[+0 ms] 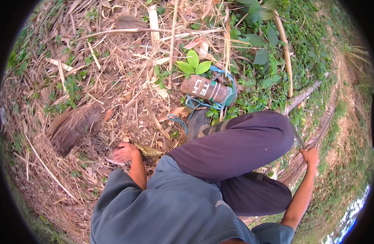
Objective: The person sits on the ground in a wooded area and uses a machete to sharpen and split thin wooden sticks. They repeatedly shave the ends of the sticks to create points and then split them lengthwise.
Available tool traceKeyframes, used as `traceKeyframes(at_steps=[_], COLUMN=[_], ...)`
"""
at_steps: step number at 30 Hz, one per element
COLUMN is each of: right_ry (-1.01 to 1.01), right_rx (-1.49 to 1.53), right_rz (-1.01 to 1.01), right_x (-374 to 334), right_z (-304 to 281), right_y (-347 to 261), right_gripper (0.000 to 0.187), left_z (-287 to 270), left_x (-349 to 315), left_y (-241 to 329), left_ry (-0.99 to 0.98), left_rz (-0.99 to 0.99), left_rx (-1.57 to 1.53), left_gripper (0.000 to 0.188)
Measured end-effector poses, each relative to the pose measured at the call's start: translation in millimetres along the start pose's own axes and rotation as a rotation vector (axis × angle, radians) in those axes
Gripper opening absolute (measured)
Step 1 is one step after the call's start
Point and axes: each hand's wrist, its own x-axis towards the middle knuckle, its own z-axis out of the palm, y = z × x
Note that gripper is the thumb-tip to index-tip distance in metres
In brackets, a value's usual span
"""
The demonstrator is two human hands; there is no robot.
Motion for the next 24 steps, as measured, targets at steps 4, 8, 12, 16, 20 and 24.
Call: traceKeyframes(at_steps=[4, 8, 12, 16, 20, 24], right_ry=[0.108, 0.376, 0.399, 0.614, 0.552, 0.537], right_rx=[-0.058, -0.027, 0.076, 0.096, 0.052, 0.157], right_rz=[-0.007, -0.069, -0.11, -0.261, -0.368, -0.516], right_x=[-8, 8, 8, 34, 30, 42], right_z=[-58, -90, -140, -165, -199, -186], right_y=[-9, -16, -49, -74, -152, -229], right_gripper=[0.069, 0.07, 0.074, 0.075, 0.068, 0.065], left_z=[-7, -7, 6, -5, 2, -14], left_x=[-1, 0, 2, -1, 0, -1], left_y=[1, 1, -6, -1, -7, 2], left_ry=[-0.018, 0.023, 0.05, 0.08, 0.116, 0.097], left_rz=[0.058, 0.108, 0.114, 0.081, 0.022, -0.011], left_rx=[-0.058, -0.103, -0.131, -0.151, -0.132, -0.175], left_gripper=[0.042, 0.04, 0.039, 0.038, 0.036, 0.036])
